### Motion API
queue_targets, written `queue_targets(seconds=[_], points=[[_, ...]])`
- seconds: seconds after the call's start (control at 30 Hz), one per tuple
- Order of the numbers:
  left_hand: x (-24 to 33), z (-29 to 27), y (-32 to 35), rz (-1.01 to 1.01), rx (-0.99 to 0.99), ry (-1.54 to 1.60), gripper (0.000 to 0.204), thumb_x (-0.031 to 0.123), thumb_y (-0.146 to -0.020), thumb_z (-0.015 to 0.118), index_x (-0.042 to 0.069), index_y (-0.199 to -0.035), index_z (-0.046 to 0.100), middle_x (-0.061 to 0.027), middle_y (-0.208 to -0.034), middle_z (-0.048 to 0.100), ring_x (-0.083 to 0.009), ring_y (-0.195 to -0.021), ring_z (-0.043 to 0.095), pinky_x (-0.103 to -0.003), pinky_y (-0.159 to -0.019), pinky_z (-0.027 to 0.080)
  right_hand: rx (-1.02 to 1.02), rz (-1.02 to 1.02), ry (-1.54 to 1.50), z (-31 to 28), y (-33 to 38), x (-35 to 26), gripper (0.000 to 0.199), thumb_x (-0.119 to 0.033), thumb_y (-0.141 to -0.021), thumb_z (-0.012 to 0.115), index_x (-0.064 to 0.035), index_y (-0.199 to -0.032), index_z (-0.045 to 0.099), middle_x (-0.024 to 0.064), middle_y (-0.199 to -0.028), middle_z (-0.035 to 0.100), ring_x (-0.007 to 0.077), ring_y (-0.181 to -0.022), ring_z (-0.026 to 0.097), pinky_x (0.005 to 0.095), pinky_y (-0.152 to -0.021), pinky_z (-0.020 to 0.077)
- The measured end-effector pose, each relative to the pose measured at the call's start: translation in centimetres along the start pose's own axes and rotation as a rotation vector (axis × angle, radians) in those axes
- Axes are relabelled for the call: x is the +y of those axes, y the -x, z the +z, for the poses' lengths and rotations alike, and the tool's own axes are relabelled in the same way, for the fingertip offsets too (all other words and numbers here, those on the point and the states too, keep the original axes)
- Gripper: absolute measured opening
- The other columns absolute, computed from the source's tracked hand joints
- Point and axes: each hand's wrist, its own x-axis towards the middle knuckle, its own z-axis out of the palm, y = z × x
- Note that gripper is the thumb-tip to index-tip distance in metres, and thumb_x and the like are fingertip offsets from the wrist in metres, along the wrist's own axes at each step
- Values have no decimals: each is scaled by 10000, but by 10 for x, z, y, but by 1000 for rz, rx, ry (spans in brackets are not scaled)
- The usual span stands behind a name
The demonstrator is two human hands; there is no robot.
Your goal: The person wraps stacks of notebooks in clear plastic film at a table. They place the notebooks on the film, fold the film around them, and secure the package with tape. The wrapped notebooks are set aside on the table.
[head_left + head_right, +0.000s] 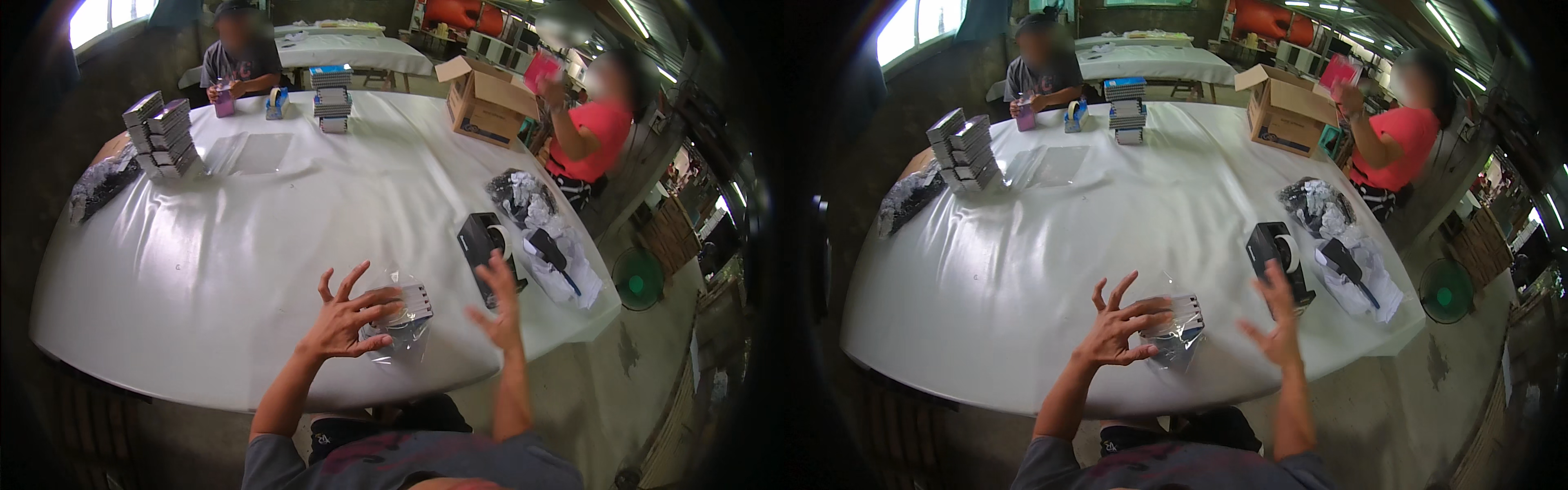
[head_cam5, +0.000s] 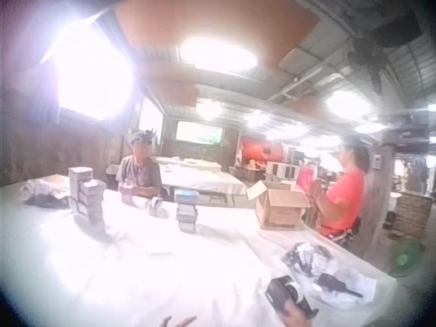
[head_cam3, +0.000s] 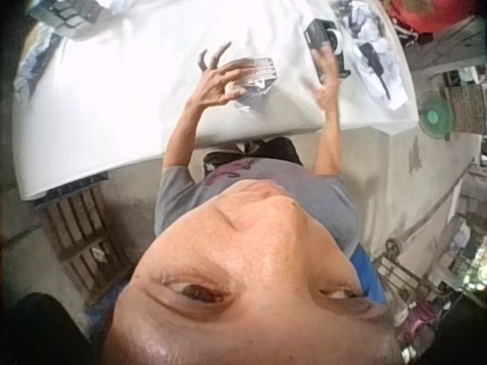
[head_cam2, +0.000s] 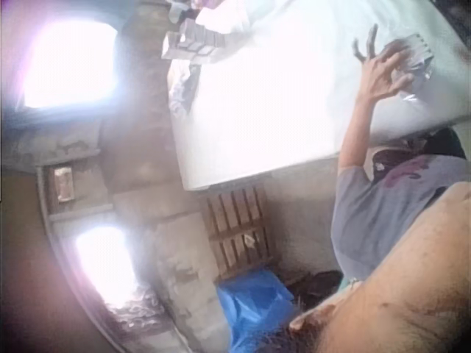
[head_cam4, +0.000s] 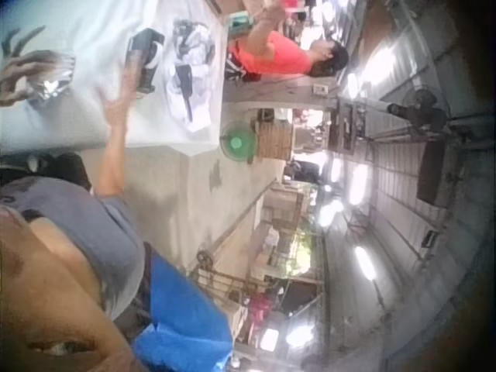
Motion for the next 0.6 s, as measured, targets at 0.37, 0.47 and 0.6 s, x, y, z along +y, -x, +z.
queue_targets(seconds=[0.37,0.47,0.6], points=[[1,3,2,-12,42,-83,688,481,-519,765,365,-1172,585,106,-1267,555,-333,-1392,159,-541,-1100,-110,-145,1164,-255,-72,6,111,332,-476,-832,635,-147,-877,651,-48,-888,556,138,-794,478,317,-623,381],[1,4,1,-19,37,-64,699,443,-501,762,368,-1172,583,107,-1275,552,-335,-1391,162,-544,-1102,-114,-241,1237,-298,-70,-6,110,256,-469,-824,650,-214,-828,627,-84,-832,505,117,-786,409,289,-598,326],[0,4,-1,-11,42,-75,731,397,-467,764,373,-1174,580,108,-1279,550,-340,-1391,161,-544,-1104,-120,-208,1234,-613,-76,-1,121,204,-397,-847,650,-204,-909,627,-62,-946,516,159,-901,405,409,-666,430]])
